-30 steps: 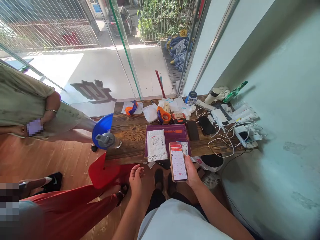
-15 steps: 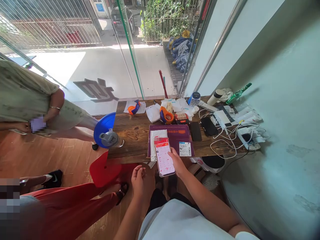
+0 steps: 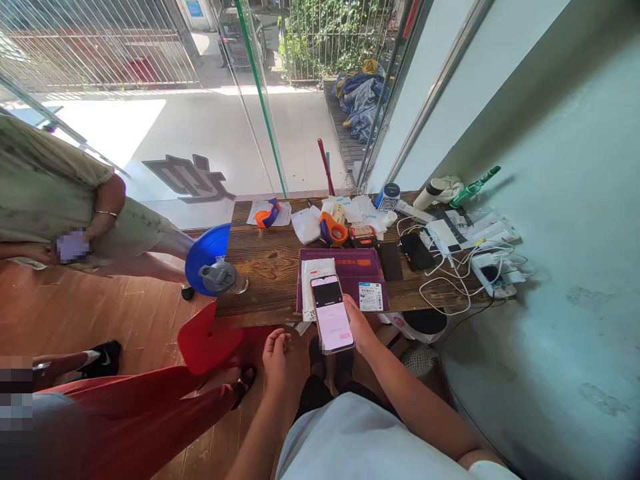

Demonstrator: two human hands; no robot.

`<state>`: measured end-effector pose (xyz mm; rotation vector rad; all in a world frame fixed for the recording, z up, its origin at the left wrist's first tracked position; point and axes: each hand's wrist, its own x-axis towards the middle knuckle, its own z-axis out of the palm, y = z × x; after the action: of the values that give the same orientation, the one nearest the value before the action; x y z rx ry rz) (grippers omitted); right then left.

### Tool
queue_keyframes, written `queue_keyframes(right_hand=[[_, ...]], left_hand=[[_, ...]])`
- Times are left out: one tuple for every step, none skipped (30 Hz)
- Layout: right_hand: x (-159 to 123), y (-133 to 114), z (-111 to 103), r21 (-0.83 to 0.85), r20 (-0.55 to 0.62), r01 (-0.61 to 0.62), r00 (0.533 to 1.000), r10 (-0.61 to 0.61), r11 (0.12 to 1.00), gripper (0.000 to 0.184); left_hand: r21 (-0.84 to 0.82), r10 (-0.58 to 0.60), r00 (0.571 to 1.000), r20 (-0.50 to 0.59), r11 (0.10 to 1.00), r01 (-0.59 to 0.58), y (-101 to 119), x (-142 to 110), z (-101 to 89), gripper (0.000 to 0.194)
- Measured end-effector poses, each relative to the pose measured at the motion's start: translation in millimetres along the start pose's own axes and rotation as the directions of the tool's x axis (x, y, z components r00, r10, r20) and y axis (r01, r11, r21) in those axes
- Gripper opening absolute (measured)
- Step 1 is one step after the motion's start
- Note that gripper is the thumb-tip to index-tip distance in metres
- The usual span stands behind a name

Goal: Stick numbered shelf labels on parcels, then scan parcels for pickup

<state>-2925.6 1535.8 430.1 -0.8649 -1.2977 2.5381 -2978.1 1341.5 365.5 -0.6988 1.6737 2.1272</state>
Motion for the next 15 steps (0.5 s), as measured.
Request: queue_keyframes(right_hand=[[-0.3,-1.9,1.2,-0.009,0.006,0.000,1.000,0.000,1.000,0.041],[-0.4,-3.4,2.3,-0.016,0.010,0.000,1.000,0.000,1.000,0.041],[-0.4,-4.7,3.3,-0.021,0.015,-0.004,1.000,0.004,1.000,0.042],[-0.1,-5.7,4.3,-0.023,0.017,-0.009,1.000,0.009,1.000,0.043],[0.3,-6.4,5.3,-0.021,0.014,-0.015,1.000,0.015,1.000,0.044],[0.7,-6.8,6.2,-0.017,0.009,-0.019,1.000,0.019,1.000,0.045],[1.2,-7.1,6.9,-0.014,0.006,-0.021,1.000,0.021,1.000,0.046],[1.8,-7.1,7.5,-0.014,0.001,-0.021,1.000,0.021,1.000,0.047],[2.3,-6.9,7.8,-0.015,-0.002,-0.020,1.000,0.020,1.000,0.047],[2.8,-6.5,7.8,-0.018,0.002,-0.021,1.000,0.021,1.000,0.047],[3.4,-6.0,7.5,-0.023,0.012,-0.024,1.000,0.024,0.999,0.046],[3.9,-5.3,7.1,-0.026,0.023,-0.024,0.999,0.024,0.999,0.046],[4.4,-4.6,6.5,-0.026,0.031,-0.021,0.999,0.021,0.999,0.046],[5.0,-3.8,5.9,-0.029,0.039,-0.018,0.999,0.019,0.999,0.046],[5.5,-3.1,5.4,-0.034,0.041,-0.016,0.999,0.017,0.999,0.046]], left_hand=[[0.002,0.000,1.000,0.005,1.000,0.000,0.3,0.3,0.8,0.038],[0.009,0.002,1.000,0.010,1.000,-0.002,0.4,0.9,1.2,0.038],[0.019,0.002,1.000,0.014,1.000,-0.003,0.3,1.7,1.4,0.038],[0.032,0.004,1.000,0.017,0.999,-0.005,0.2,2.6,1.5,0.037],[0.046,0.005,1.000,0.019,0.999,-0.006,0.1,3.5,1.5,0.037],[0.055,0.006,1.000,0.020,0.998,-0.007,0.2,4.3,1.5,0.037],[0.058,0.007,1.000,0.021,0.998,-0.008,0.4,4.9,1.8,0.037],[0.056,0.008,1.000,0.020,0.998,-0.009,0.8,5.2,2.2,0.037],[0.048,0.007,1.000,0.018,0.999,-0.008,1.3,5.4,2.8,0.037],[0.035,0.006,1.000,0.012,0.999,-0.006,1.8,5.3,3.6,0.036],[0.022,0.000,1.000,0.006,1.000,-0.001,2.3,5.1,4.5,0.036],[0.011,-0.006,1.000,-0.001,1.000,0.006,2.7,5.0,5.4,0.036],[0.003,-0.013,1.000,-0.007,1.000,0.013,3.0,4.9,6.2,0.036],[-0.002,-0.019,1.000,-0.010,1.000,0.019,3.1,4.9,6.8,0.036],[-0.002,-0.020,1.000,-0.012,1.000,0.020,3.2,5.1,7.1,0.035]])
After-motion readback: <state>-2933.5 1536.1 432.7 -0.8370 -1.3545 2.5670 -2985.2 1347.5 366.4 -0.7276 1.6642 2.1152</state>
